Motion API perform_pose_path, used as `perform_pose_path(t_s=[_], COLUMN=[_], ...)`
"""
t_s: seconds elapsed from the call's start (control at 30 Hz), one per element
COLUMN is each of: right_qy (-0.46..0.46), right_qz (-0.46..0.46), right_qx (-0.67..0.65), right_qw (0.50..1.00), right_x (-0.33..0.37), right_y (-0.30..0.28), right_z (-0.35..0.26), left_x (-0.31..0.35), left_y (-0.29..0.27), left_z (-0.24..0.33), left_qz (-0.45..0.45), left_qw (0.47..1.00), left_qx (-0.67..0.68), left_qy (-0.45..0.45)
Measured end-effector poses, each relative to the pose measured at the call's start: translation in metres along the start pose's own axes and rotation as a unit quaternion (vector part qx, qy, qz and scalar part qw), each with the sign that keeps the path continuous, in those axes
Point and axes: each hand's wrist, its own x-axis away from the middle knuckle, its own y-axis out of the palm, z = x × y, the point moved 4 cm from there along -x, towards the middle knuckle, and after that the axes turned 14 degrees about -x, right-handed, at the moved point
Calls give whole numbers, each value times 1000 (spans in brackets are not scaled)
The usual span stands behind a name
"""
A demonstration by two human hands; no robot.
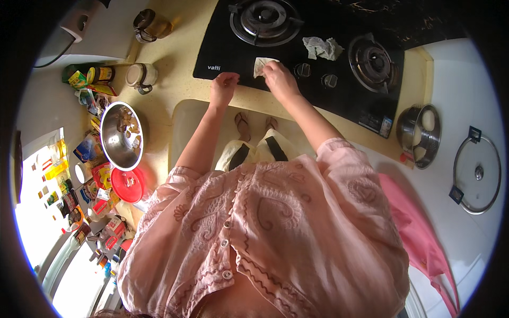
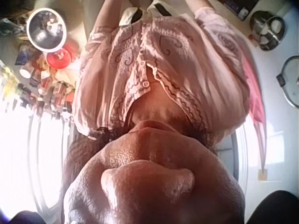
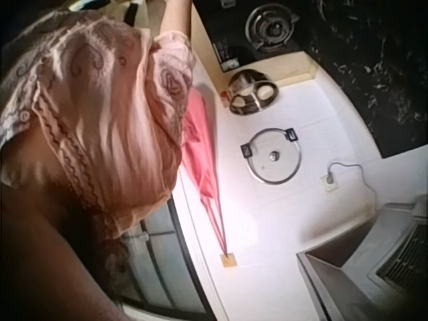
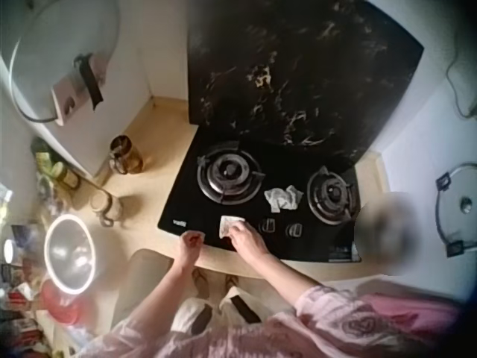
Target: The person cleans a gas stovetop using a cloth, then rinses the cloth at the sink. They apply dish soap to the cloth and continue scrubbing the stovetop surface and burners before rinsing the cloth again.
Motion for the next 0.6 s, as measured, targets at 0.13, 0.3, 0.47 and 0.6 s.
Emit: perform_pose_path(t_s=[0.13, 0.3, 0.47, 0.6], right_qy=[53, 80, 85, 65], right_qz=[35, 54, 59, 64], right_qx=[-109, -107, -100, -2], right_qw=[992, 990, 990, 996], right_x=[1, -12, -14, -19], right_y=[-1, 11, 17, 20], right_z=[-6, 5, 5, 1], left_x=[-3, -7, -6, -5], left_y=[-1, 0, -2, -5], left_z=[-1, -7, -6, 0], left_qz=[-9, -24, -27, -14], left_qw=[1000, 999, 998, 999], left_qx=[19, 40, 55, 52], left_qy=[3, -2, 7, 2])
